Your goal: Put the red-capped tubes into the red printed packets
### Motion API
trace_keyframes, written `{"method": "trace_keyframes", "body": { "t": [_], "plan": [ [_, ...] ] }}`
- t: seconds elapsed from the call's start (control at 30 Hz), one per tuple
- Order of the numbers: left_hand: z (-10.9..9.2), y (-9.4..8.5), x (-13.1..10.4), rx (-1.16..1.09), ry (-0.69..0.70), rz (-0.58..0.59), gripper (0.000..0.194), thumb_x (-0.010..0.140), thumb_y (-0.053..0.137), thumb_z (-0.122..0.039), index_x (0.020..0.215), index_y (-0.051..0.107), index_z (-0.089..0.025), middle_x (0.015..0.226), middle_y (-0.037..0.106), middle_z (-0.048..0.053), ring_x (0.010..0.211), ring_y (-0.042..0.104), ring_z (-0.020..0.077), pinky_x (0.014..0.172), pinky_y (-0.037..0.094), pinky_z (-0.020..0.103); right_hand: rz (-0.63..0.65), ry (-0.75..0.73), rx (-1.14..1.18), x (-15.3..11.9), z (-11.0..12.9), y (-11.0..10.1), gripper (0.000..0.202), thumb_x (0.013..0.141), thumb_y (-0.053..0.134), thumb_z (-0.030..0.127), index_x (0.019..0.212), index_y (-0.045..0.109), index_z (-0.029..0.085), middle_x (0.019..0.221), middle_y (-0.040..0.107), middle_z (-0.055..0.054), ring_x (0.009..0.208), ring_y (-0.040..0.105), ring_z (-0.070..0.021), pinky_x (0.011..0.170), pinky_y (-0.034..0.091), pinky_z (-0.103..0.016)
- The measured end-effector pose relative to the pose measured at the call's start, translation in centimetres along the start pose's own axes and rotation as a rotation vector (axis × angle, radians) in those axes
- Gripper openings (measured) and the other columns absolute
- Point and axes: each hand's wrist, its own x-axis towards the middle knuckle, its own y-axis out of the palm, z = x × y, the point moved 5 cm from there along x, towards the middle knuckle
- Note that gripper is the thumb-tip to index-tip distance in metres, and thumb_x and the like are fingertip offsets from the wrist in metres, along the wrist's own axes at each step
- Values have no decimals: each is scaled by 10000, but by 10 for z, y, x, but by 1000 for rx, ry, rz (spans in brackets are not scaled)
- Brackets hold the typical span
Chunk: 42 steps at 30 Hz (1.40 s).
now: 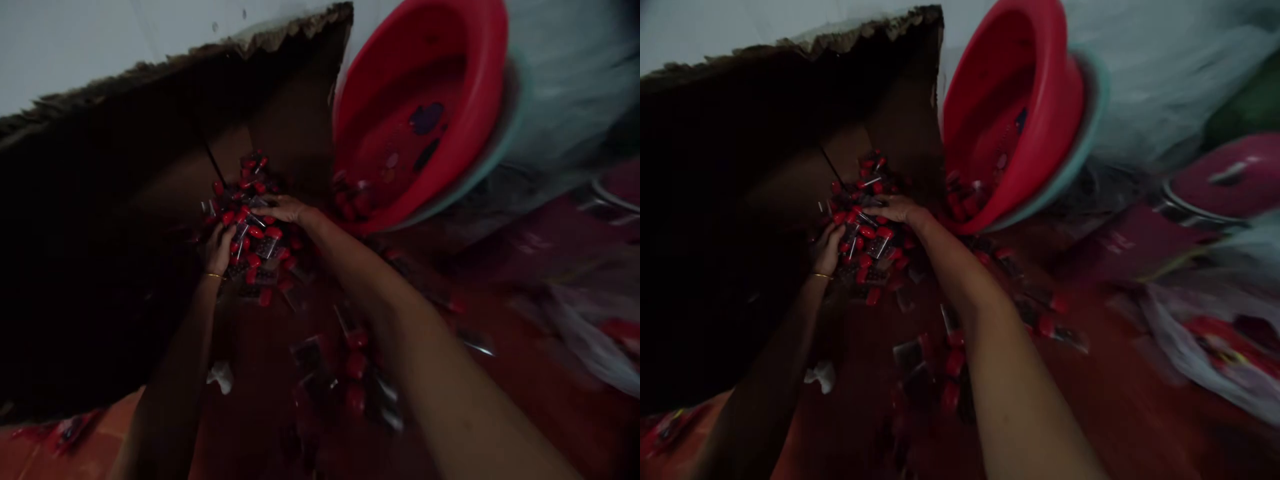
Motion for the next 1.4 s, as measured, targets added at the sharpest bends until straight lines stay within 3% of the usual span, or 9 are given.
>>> {"method": "trace_keyframes", "body": {
  "t": [0.23, 0.43, 0.7, 0.87, 0.93, 1.0, 1.13, 1.27, 1.4],
  "plan": [
    [-48, -1, -66, 24, 80, 131, 493, 838, 383, -499, 1237, 529, -249, 1184, 631, 42, 1123, 534, 258, 998, 315, 399, -47, -189, 25, -102, -29, -5, 639, 797, 519, 559, 1325, 431, 211, 1272, 551, -28, 1136, 518, -216, 960, 374, -331],
    [-83, 1, -120, 128, 383, 206, 524, 822, 445, -502, 1286, 473, -261, 1201, 614, 55, 1104, 524, 259, 988, 266, 396, -127, -141, -227, -192, -45, -2, 722, 768, 553, 555, 1350, 384, 164, 1272, 533, -104, 1122, 480, -275, 953, 347, -404],
    [-113, 12, -179, 97, 519, 387, 545, 853, 385, -519, 1335, 407, -267, 1249, 561, 81, 1165, 465, 278, 1010, 230, 464, -112, -86, -441, -288, -52, 7, 681, 802, 480, 505, 1365, 363, 141, 1332, 472, -141, 1181, 427, -320, 969, 302, -482],
    [-127, -22, -220, 90, 603, 277, 634, 854, 389, -508, 1391, 314, -181, 1462, 312, 135, 1360, 203, 315, 1080, 84, 515, -188, -55, -514, -346, -33, 25, 753, 784, 441, 588, 1378, 336, 137, 1436, 336, -154, 1280, 324, -334, 991, 264, -543],
    [-126, -44, -248, 81, 640, 231, 577, 875, 357, -477, 1355, 372, -157, 1448, 343, 131, 1367, 198, 290, 1095, 85, 495, -250, -32, -499, -374, -15, 37, 664, 828, 384, 549, 1354, 381, 143, 1420, 369, -144, 1293, 322, -308, 1009, 258, -529],
    [-116, -59, -281, 91, 668, 282, 477, 900, 305, -447, 1217, 532, -172, 1329, 507, 97, 1330, 294, 272, 1098, 125, 483, -280, -42, -453, -399, 7, 56, 527, 879, 322, 467, 1281, 482, 167, 1360, 459, -119, 1281, 358, -264, 1031, 267, -480],
    [-81, -60, -336, 161, 674, 417, 410, 902, 335, -396, 1119, 614, -188, 1298, 543, 96, 1305, 344, 281, 1075, 226, 472, -235, -74, -367, -425, 46, 106, 432, 899, 340, 423, 1170, 592, 198, 1224, 598, -81, 1208, 445, -237, 1032, 301, -416],
    [-52, -55, -358, 176, 623, 406, 387, 884, 408, -370, 1205, 569, -227, 1344, 504, 77, 1306, 345, 294, 1069, 242, 502, -207, -80, -384, -422, 65, 144, 422, 908, 363, 391, 1210, 572, 183, 1253, 581, -90, 1243, 407, -258, 1055, 256, -452],
    [-35, -65, -359, 191, 558, 325, 339, 873, 444, -369, 1137, 624, -255, 1270, 576, 50, 1277, 384, 314, 1059, 248, 521, -233, -135, -407, -413, 74, 162, 374, 904, 405, 349, 1187, 590, 188, 1276, 557, -113, 1270, 370, -293, 1064, 166, -548]
  ]
}}
